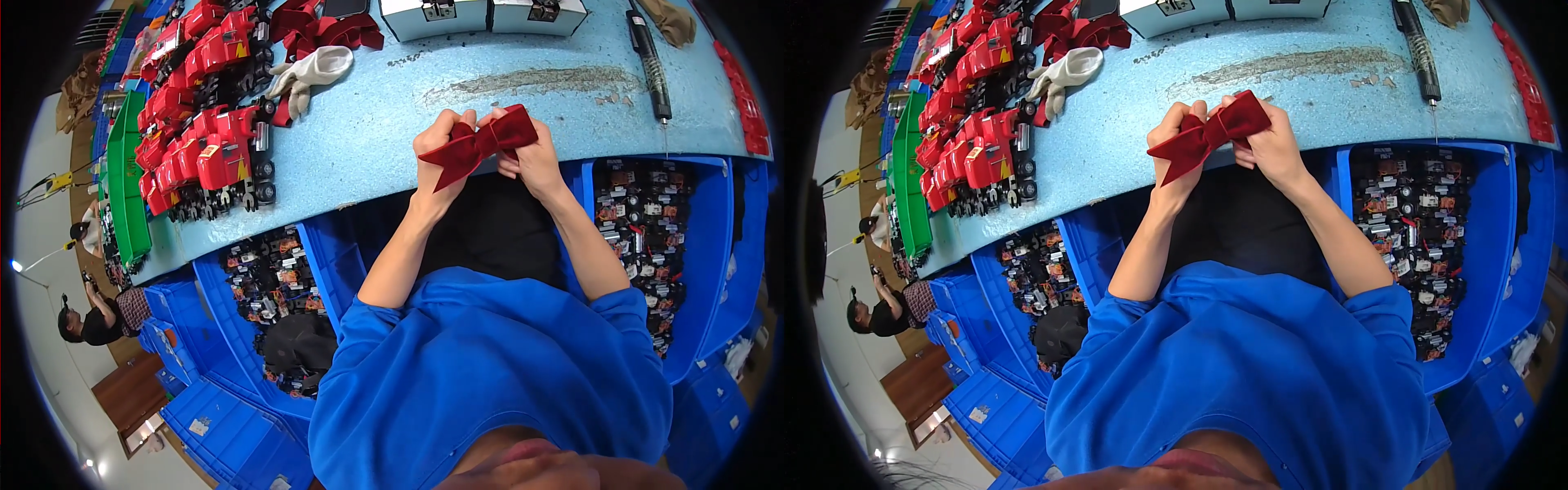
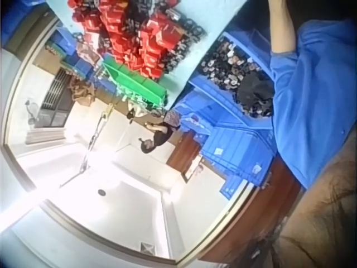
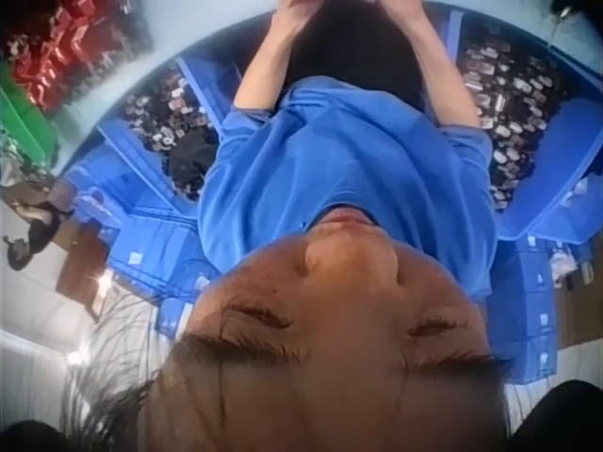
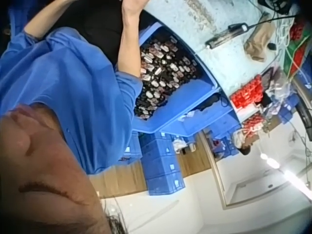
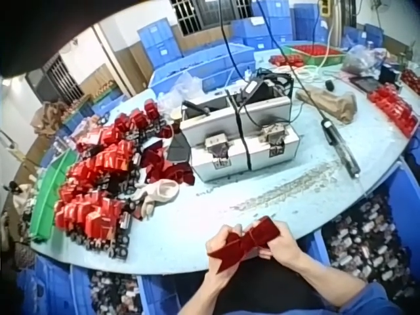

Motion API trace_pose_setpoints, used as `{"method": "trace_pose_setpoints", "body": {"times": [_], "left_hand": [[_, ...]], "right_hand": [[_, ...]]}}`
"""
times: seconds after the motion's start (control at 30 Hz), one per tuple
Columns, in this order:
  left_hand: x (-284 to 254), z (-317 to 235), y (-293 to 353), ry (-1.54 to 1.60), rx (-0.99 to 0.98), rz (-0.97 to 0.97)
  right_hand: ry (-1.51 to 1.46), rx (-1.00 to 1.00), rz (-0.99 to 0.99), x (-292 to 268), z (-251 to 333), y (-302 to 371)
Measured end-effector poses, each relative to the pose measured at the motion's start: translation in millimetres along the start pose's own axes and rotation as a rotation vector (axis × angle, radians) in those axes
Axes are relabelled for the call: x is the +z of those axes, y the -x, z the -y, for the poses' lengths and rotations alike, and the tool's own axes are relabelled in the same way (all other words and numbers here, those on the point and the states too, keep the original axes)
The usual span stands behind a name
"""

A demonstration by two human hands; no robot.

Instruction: Assembling toy car components with a power screwdriver and hand-folding red fabric bows at a factory workbench.

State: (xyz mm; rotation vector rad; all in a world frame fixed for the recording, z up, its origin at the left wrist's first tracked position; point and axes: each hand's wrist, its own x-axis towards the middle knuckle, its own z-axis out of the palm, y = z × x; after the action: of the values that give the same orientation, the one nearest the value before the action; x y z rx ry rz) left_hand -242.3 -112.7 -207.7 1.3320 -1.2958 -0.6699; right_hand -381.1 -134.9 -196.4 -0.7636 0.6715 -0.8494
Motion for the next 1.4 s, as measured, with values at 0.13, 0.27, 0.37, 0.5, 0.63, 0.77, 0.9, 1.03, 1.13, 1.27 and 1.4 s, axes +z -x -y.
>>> {"method": "trace_pose_setpoints", "body": {"times": [0.13, 0.27, 0.37, 0.5, 0.63, 0.77, 0.9, 1.03, 1.13, 1.27, 1.4], "left_hand": [[-3, -5, -2, -0.109, -0.057, -0.018], [-2, -4, 0, -0.167, 0.007, -0.025], [-4, -2, 1, -0.157, 0.012, -0.010], [-6, -2, 0, -0.139, 0.038, 0.020], [-9, -2, 0, -0.113, 0.045, 0.085], [-19, -4, 0, -0.197, 0.106, 0.158], [-24, 0, 3, -0.282, 0.136, 0.177], [-32, 2, 1, -0.369, 0.216, 0.237], [-37, 4, 2, -0.422, 0.216, 0.278], [-39, 1, 0, -0.464, 0.242, 0.325], [-41, 2, -1, -0.424, 0.245, 0.340]], "right_hand": [[0.151, -0.130, -0.130, 0, -5, -5], [0.675, -0.448, -0.297, -5, -12, -9], [0.858, -0.579, -0.337, -6, -12, -6], [1.014, -0.664, -0.326, -8, -10, -4], [1.073, -0.697, -0.295, -12, -8, -3], [1.111, -0.722, -0.254, -15, -10, -3], [1.103, -0.776, -0.228, -18, -13, -5], [1.105, -0.762, -0.198, -19, -12, -3], [1.115, -0.721, -0.162, -19, -11, -2], [1.105, -0.744, -0.128, -21, -11, -4], [1.101, -0.731, -0.124, -20, -10, -3]]}}
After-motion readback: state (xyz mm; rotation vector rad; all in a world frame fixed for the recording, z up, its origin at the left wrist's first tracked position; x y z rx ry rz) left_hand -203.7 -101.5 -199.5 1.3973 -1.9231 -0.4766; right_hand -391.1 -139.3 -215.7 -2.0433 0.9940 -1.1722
